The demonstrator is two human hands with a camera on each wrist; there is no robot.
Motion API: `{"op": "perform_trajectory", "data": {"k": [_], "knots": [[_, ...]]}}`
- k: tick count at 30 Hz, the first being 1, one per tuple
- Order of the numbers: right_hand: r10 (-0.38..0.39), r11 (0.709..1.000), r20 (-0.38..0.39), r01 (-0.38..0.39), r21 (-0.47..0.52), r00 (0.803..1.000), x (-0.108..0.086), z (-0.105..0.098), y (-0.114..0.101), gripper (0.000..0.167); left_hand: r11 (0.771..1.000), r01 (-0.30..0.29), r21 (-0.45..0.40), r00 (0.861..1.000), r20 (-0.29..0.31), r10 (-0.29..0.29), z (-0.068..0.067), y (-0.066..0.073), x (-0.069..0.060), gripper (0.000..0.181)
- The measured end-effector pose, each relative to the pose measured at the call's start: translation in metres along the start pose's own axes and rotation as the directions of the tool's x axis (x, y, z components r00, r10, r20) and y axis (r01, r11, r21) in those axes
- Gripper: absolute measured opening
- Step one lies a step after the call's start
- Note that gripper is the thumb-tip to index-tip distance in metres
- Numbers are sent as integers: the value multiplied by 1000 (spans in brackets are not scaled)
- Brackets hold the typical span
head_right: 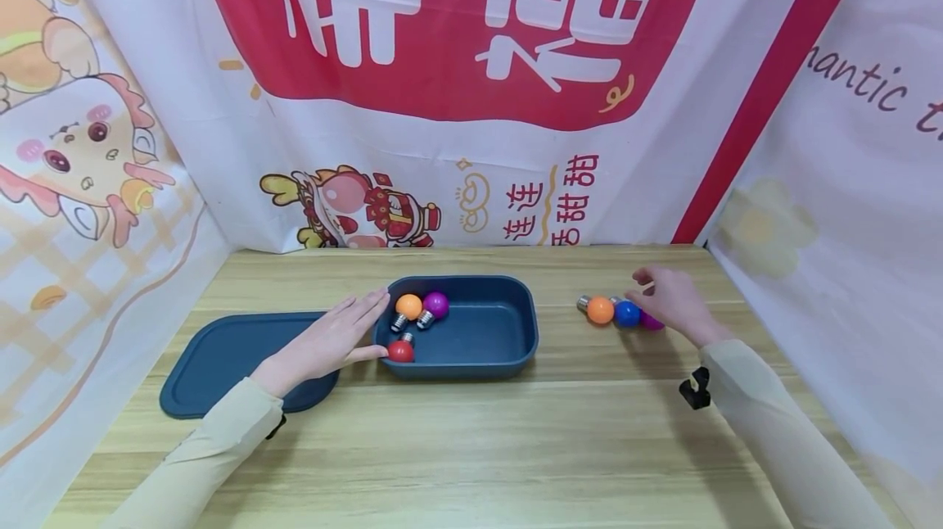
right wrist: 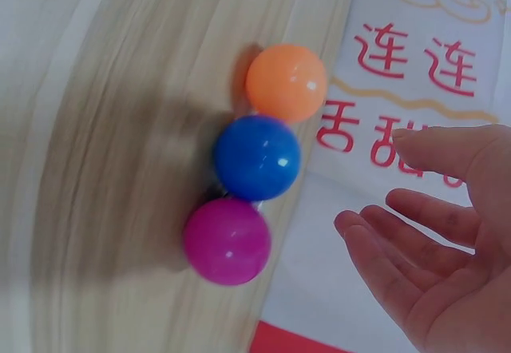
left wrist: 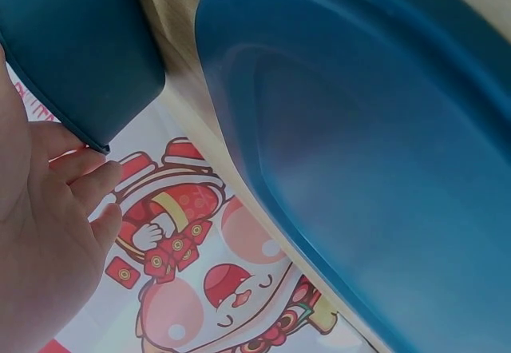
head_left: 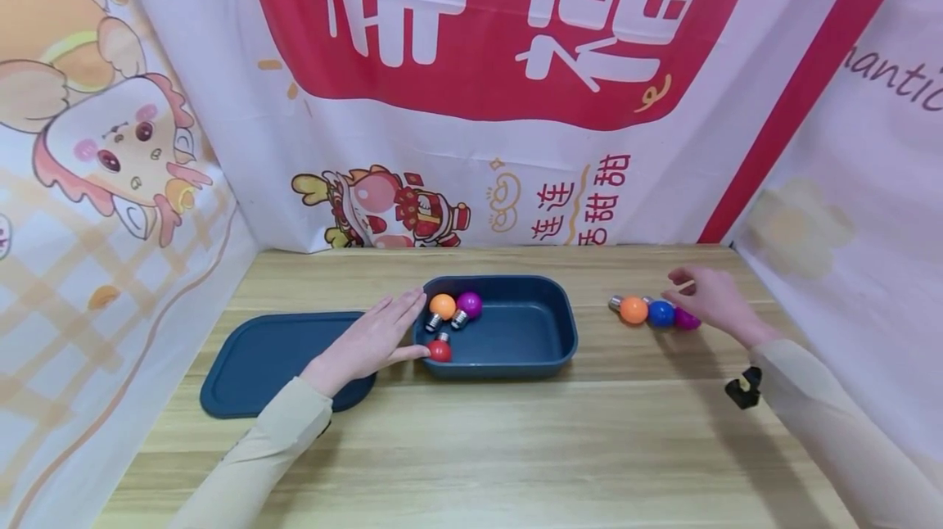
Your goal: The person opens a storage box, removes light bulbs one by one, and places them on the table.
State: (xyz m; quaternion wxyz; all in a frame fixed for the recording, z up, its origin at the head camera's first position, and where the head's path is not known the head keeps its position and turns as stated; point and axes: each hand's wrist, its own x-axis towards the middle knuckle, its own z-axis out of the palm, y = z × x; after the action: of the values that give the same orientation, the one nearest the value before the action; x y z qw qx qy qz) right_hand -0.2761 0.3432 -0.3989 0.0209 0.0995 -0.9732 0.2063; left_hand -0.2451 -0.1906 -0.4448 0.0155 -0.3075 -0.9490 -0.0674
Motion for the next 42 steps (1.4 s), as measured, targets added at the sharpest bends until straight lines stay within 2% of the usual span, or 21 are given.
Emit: {"op": "perform_trajectory", "data": {"k": [15, 26, 35, 42], "knots": [[-81, 996, 10, 82, -26, 997, 8, 9, -39, 40, 1000, -2, 3, 1000, 4, 2, 2, 1, 1, 90], [-93, 996, 48, 93, 8, 994, 11, 16, -68, 36, 1000, -10, 9, 1000, 8, 10, 2, 1, 2, 91], [-187, 982, 8, 187, 9, 982, 15, 24, -85, 35, 1000, 0, -10, 1000, 19, 0, 0, 1, 2, 90], [-264, 964, -19, 265, 18, 964, 21, 34, -99, 34, 1000, 6, 0, 1000, 18, -6, 0, 1, 1, 90]]}}
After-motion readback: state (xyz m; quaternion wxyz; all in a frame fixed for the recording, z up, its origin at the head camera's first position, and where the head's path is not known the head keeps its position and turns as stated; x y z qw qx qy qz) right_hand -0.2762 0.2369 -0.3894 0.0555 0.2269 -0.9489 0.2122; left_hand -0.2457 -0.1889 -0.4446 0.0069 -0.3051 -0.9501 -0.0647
